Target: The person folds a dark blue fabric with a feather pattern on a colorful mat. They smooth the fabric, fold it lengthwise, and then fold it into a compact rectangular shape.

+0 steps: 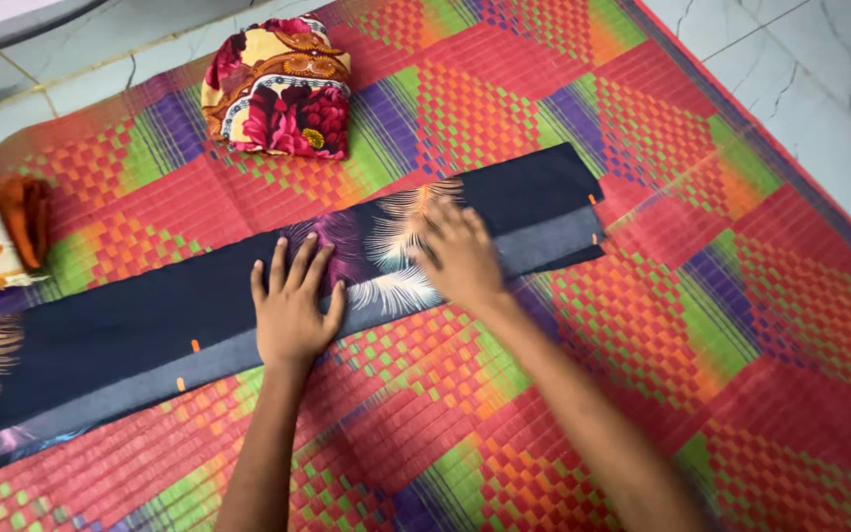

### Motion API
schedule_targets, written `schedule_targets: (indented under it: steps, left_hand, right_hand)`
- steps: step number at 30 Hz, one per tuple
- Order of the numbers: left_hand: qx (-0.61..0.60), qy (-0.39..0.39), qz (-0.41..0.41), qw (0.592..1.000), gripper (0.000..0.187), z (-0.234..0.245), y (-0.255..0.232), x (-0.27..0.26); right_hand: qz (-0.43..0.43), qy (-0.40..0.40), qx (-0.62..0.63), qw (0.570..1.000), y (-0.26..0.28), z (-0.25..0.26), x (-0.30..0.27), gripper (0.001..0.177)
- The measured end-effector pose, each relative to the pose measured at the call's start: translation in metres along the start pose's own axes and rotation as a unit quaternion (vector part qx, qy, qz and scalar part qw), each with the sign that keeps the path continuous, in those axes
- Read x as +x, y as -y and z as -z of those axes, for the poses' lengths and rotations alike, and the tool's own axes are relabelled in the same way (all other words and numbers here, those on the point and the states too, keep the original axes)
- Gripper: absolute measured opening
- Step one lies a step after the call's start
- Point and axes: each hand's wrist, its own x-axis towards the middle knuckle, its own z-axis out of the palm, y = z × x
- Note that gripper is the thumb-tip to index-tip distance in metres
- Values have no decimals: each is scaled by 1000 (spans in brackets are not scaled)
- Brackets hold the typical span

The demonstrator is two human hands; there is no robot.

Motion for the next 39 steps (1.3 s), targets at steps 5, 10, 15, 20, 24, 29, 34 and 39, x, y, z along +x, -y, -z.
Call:
schedule_targets:
  steps: [5, 10, 15, 20, 24, 29, 34, 39]
  left_hand:
    - [-8, -5, -6, 1000, 53, 2, 0, 3]
    - [-5, -11, -2, 1000, 53, 0, 3, 2]
    - [-20, -18, -1, 1000, 55, 3, 1, 1]
    - [-23, -22, -9, 999, 54, -8, 7, -3]
    - [-13, -7, -7, 1000, 56, -12, 8, -3]
    - [-17, 29, -65, 997, 63, -2, 37, -1]
    - [36, 24, 13, 999, 65, 39, 141, -34]
    - [78, -1, 100, 992, 61, 87, 205, -74]
  right_hand:
    - [35, -39, 16, 999, -4, -8, 1, 56]
    - [-80, -85, 8, 993, -68, 25, -24, 58]
    - [-68, -107, -20, 992, -6, 13, -6, 64]
    - [41, -96, 71, 992, 115, -11, -6, 50]
    - [10, -87, 54, 995, 122, 1, -10, 51]
    - [9, -97, 62, 993, 124, 9, -5, 52]
    - [17, -101, 58, 993, 125, 6, -3, 50]
    - [22, -99, 51, 994, 125, 5, -7, 50]
